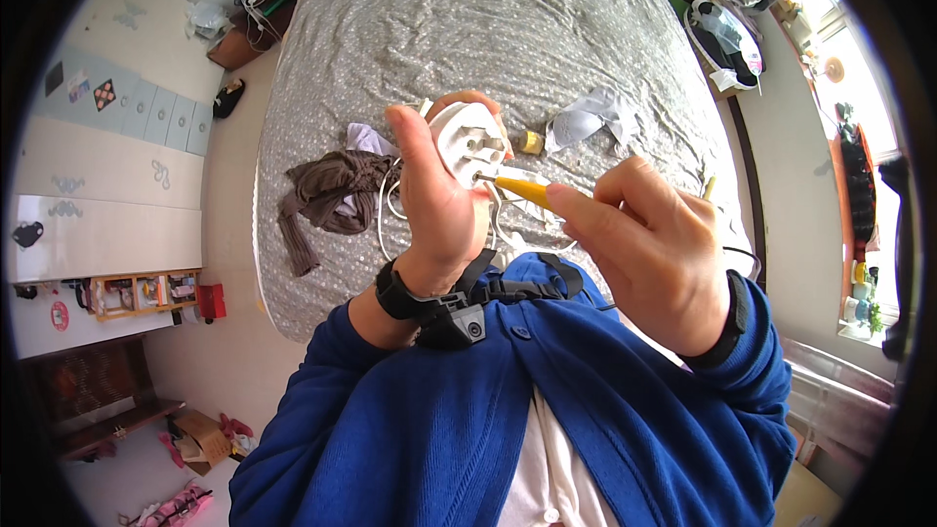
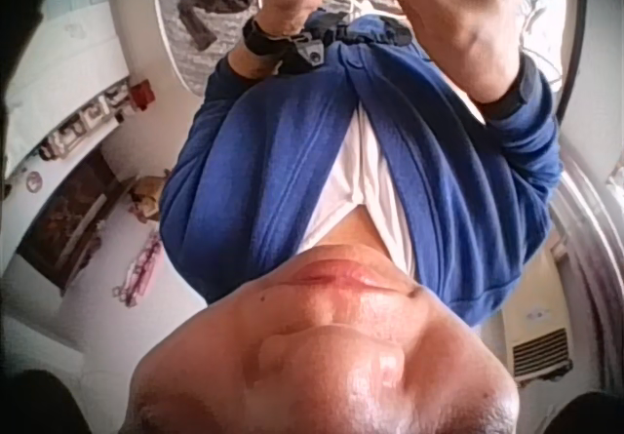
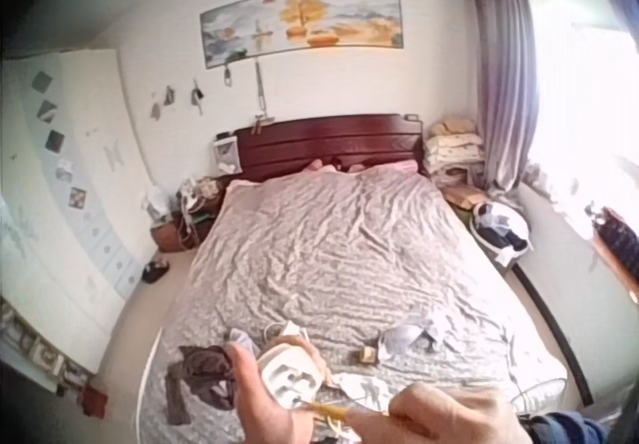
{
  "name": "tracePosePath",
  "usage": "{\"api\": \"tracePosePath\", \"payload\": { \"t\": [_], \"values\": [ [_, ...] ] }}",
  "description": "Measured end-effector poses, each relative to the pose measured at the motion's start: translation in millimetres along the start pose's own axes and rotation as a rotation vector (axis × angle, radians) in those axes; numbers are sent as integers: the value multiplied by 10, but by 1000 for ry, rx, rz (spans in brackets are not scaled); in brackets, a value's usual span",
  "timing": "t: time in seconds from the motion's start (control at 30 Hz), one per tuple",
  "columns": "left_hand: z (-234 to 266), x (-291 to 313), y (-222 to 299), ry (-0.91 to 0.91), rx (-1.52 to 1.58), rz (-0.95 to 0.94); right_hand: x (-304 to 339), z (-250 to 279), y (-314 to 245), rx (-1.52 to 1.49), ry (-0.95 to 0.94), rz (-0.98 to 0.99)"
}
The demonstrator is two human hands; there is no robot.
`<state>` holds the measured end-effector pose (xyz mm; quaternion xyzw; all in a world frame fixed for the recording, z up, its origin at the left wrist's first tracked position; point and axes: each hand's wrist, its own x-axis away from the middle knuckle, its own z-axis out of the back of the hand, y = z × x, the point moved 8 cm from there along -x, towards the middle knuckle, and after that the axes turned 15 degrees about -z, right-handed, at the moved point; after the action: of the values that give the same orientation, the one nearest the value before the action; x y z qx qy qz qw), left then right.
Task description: The person uses a yellow screwdriver to open a white electrical plug, adjusts internal wires, and tests the connection by plugging it into a wall socket and a power strip. The person then returns to the bed to continue adjusting the plug's internal components.
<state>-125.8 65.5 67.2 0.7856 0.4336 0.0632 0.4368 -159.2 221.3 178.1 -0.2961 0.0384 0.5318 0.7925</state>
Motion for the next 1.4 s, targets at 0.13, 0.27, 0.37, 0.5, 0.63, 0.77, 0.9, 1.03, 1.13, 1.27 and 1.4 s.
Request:
{"api": "tracePosePath", "payload": {
  "t": [0.13, 0.27, 0.37, 0.5, 0.63, 0.77, 0.9, 1.03, 1.13, 1.27, 1.4],
  "values": [
    [-7, 8, -3, -11, -8, 18, -1, -4, -102, 51, -2, 15],
    [-13, 13, 12, -14, -24, 25, -35, -23, -217, 79, 12, 52],
    [-4, -2, 28, -5, -28, 2, -34, -45, -278, 144, -12, 64],
    [-2, -18, 54, -37, -52, -38, -14, -57, -346, 226, -46, 82],
    [24, -12, 122, -48, -178, -111, -60, -121, -196, 143, -227, -70],
    [7, -22, 241, -80, -345, -245, -140, -338, 247, -566, -489, -545],
    [-37, -32, 338, -150, -448, -375, -63, -468, 366, -830, -577, -698],
    [49, -24, 246, -96, -390, -278, -138, -344, 180, -452, -224, -325],
    [88, -13, 170, -56, -349, -225, -83, -225, 3, -181, -105, -58],
    [93, 12, 166, -41, -367, -223, -2, -202, -137, 146, -76, 100],
    [84, 1, 182, -37, -343, -219, 3, -168, -199, 282, 52, 169]
  ]
}}
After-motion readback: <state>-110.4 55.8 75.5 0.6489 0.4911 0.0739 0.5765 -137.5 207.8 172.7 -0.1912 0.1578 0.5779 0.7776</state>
